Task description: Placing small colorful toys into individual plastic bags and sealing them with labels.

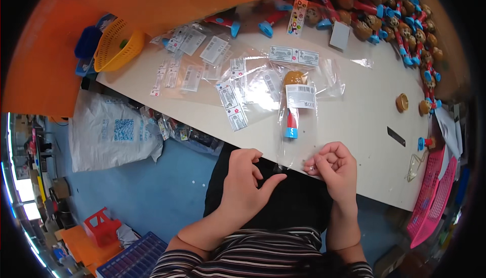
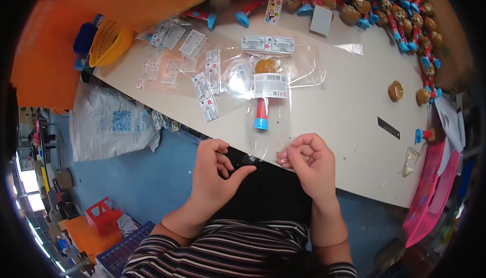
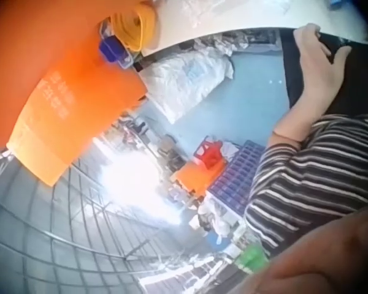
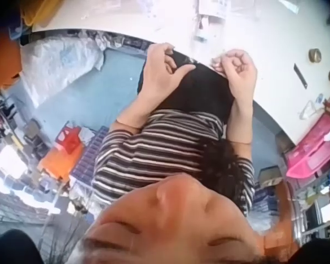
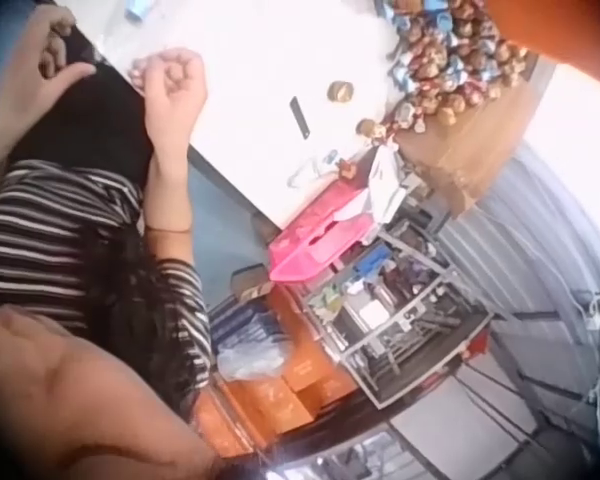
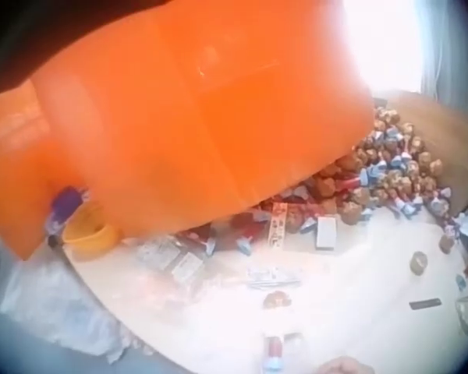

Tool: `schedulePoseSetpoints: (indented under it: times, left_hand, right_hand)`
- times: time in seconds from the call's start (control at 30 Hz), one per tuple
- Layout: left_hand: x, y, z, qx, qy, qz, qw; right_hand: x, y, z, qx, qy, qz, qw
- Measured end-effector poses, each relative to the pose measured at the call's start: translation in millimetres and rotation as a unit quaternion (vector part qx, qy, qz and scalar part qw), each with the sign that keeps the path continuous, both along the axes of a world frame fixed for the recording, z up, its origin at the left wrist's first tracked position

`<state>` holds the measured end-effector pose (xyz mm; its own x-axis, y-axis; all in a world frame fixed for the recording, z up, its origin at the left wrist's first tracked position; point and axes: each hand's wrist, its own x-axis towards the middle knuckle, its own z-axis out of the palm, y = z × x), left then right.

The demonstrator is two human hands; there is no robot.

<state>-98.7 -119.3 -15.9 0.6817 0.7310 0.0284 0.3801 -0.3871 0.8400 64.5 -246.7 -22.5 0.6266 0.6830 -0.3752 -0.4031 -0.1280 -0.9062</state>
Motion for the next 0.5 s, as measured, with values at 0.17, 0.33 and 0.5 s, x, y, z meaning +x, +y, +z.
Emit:
schedulePoseSetpoints:
  times: [0.17,0.33,0.5]
  left_hand:
    - [2.9,10.1,0.3,0.016,0.023,-0.034,0.999]
    - [-7.4,-6.9,-15.0,-0.063,0.092,-0.07,0.991]
    - [8.8,-9.1,-65.9,-0.472,0.029,-0.125,0.872]
  right_hand:
    - [-2.7,-2.1,-0.6,0.013,-0.017,-0.005,1.0]
    - [0.6,-4.8,-2.1,0.023,-0.007,-0.008,1.0]
    - [2.4,1.1,-3.7,0.027,-0.033,-0.002,0.999]
